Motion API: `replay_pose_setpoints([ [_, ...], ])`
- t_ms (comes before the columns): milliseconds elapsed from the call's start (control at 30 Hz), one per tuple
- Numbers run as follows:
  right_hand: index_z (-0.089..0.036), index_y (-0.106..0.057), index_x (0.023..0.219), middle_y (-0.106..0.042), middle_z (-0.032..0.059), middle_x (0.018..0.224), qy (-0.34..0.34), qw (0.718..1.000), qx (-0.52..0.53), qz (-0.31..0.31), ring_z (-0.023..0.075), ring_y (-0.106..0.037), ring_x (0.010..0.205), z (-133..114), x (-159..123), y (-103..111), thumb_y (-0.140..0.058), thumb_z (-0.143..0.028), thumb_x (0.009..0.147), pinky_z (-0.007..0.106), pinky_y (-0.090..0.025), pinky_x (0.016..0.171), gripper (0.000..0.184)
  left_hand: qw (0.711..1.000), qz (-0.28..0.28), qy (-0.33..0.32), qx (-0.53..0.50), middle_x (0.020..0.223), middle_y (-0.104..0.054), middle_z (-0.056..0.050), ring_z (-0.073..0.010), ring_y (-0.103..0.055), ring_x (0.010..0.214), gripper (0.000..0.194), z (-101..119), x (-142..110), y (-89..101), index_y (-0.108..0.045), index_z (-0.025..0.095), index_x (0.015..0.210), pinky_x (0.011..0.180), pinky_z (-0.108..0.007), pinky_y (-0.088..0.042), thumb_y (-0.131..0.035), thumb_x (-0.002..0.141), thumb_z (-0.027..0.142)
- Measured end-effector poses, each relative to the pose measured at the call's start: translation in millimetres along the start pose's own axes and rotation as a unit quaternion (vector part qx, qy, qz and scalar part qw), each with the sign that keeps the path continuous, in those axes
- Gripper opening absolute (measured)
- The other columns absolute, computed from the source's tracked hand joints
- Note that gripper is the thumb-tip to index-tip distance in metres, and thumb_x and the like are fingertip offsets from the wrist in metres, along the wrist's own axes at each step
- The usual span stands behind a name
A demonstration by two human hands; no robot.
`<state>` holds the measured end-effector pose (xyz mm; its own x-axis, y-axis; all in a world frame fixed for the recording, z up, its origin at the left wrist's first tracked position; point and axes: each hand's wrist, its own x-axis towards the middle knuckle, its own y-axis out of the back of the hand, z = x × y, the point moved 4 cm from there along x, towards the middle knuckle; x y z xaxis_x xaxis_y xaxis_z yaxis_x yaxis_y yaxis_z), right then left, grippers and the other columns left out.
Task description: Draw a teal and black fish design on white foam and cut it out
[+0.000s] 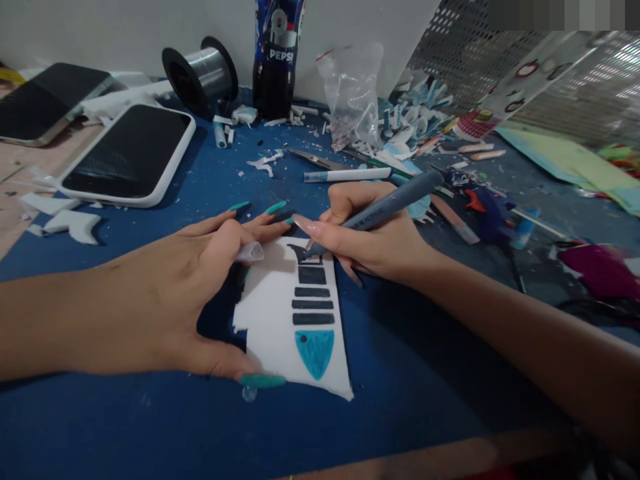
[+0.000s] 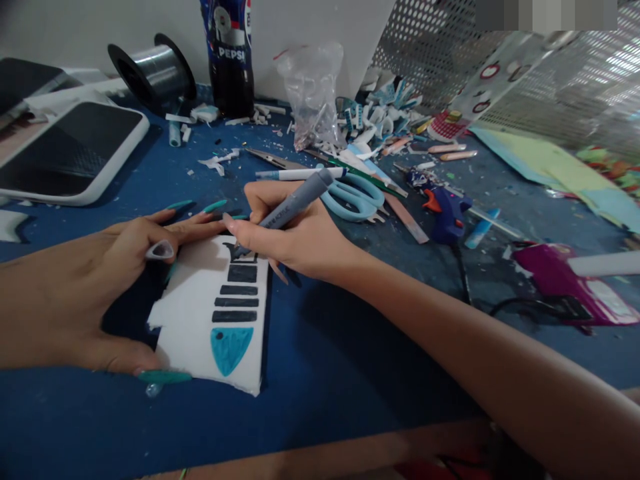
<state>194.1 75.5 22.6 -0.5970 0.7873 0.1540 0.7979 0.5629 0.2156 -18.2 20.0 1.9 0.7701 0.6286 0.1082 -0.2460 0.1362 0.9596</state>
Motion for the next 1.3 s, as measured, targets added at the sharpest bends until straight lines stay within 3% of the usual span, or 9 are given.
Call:
replay_pose_setpoints([
  [167,-0.022,-0.036,0.057,-0.041,-0.0077,0.048,-0.002,1.000,-0.025,0.005,0.0059,-0.041,0.039,0.2,-0.5,0.8,-0.084,-0.028,0.086,0.019,-0.032,0.031,0.056,1.000,0.007,-0.011,-0.005,0.164,-0.045,-0.018,-0.0481,-0.041,0.150,0.066,0.6,-2.3,1.3,-0.037,0.027,0.115,0.103,-0.066,-0.058,-0.060,0.085,0.082],
  [400,-0.024,-0.033,0.056,-0.034,-0.0104,0.044,-0.003,1.000,-0.020,0.009,0.0046,-0.037,0.033,-0.4,-0.7,2.3,-0.076,-0.007,0.082,0.020,-0.029,0.030,0.053,1.000,0.008,-0.010,-0.019,0.167,-0.040,-0.015,-0.0408,-0.037,0.155,0.063,0.5,-0.2,1.8,-0.037,0.027,0.117,0.117,-0.059,-0.051,-0.060,0.088,0.079],
  [533,-0.024,-0.034,0.057,-0.040,-0.0100,0.045,0.009,0.999,-0.015,0.028,0.0050,-0.042,0.032,-2.8,-0.4,2.7,-0.077,-0.011,0.085,0.020,-0.034,0.031,0.052,0.999,0.012,-0.022,-0.028,0.165,-0.043,-0.017,-0.0420,-0.036,0.154,0.066,0.2,-3.0,3.3,-0.039,0.025,0.118,0.120,-0.058,-0.048,-0.065,0.085,0.077],
  [667,-0.024,-0.033,0.058,-0.038,-0.0097,0.044,-0.018,0.999,-0.038,0.033,0.0053,-0.041,0.032,-0.7,-0.8,2.5,-0.073,-0.012,0.088,0.019,-0.033,0.031,0.052,0.999,0.019,-0.027,-0.037,0.168,-0.040,-0.013,-0.0380,-0.035,0.156,0.065,-2.1,-4.8,1.3,-0.041,0.026,0.117,0.124,-0.051,-0.045,-0.068,0.084,0.075],
  [733,-0.024,-0.033,0.058,-0.038,-0.0096,0.043,-0.016,0.999,-0.034,0.036,0.0057,-0.041,0.032,-0.4,-1.3,3.0,-0.072,-0.012,0.088,0.020,-0.032,0.031,0.051,0.999,0.028,-0.030,-0.027,0.167,-0.041,-0.013,-0.0392,-0.034,0.157,0.063,-1.9,-3.1,0.2,-0.042,0.026,0.114,0.122,-0.051,-0.047,-0.067,0.085,0.076],
  [867,-0.024,-0.033,0.058,-0.038,-0.0099,0.042,-0.015,0.999,-0.044,0.029,0.0065,-0.041,0.033,0.3,-1.4,3.5,-0.080,-0.016,0.085,0.022,-0.034,0.034,0.055,0.997,0.057,-0.047,0.016,0.157,-0.053,-0.018,-0.0418,-0.049,0.147,0.061,3.8,3.2,2.6,-0.042,0.025,0.108,0.104,-0.052,-0.062,-0.054,0.089,0.082],
  [967,-0.024,-0.033,0.058,-0.038,-0.0099,0.043,-0.014,0.999,-0.036,0.026,0.0069,-0.041,0.033,0.3,-0.8,3.9,-0.080,-0.016,0.085,0.023,-0.033,0.034,0.055,0.995,0.065,-0.060,0.038,0.151,-0.059,-0.019,-0.0419,-0.055,0.142,0.059,7.9,5.6,5.9,-0.041,0.026,0.106,0.095,-0.053,-0.066,-0.045,0.093,0.083],
  [1067,-0.024,-0.032,0.058,-0.039,-0.0098,0.043,-0.004,0.998,-0.039,0.043,0.0061,-0.039,0.034,-0.8,-0.6,5.5,-0.079,-0.015,0.086,0.022,-0.030,0.034,0.055,0.996,0.061,-0.055,0.039,0.153,-0.058,-0.018,-0.0417,-0.054,0.142,0.060,7.3,5.5,6.6,-0.041,0.026,0.107,0.095,-0.053,-0.066,-0.048,0.092,0.083],
  [1300,-0.024,-0.035,0.056,-0.035,-0.0104,0.043,-0.008,1.000,-0.027,0.006,0.0071,-0.043,0.033,-1.4,-1.3,3.6,-0.079,-0.012,0.083,0.022,-0.032,0.032,0.052,0.998,0.043,-0.037,0.019,0.162,-0.048,-0.014,-0.0409,-0.050,0.147,0.065,1.1,-0.7,1.4,-0.041,0.026,0.113,0.104,-0.054,-0.062,-0.059,0.086,0.083],
])
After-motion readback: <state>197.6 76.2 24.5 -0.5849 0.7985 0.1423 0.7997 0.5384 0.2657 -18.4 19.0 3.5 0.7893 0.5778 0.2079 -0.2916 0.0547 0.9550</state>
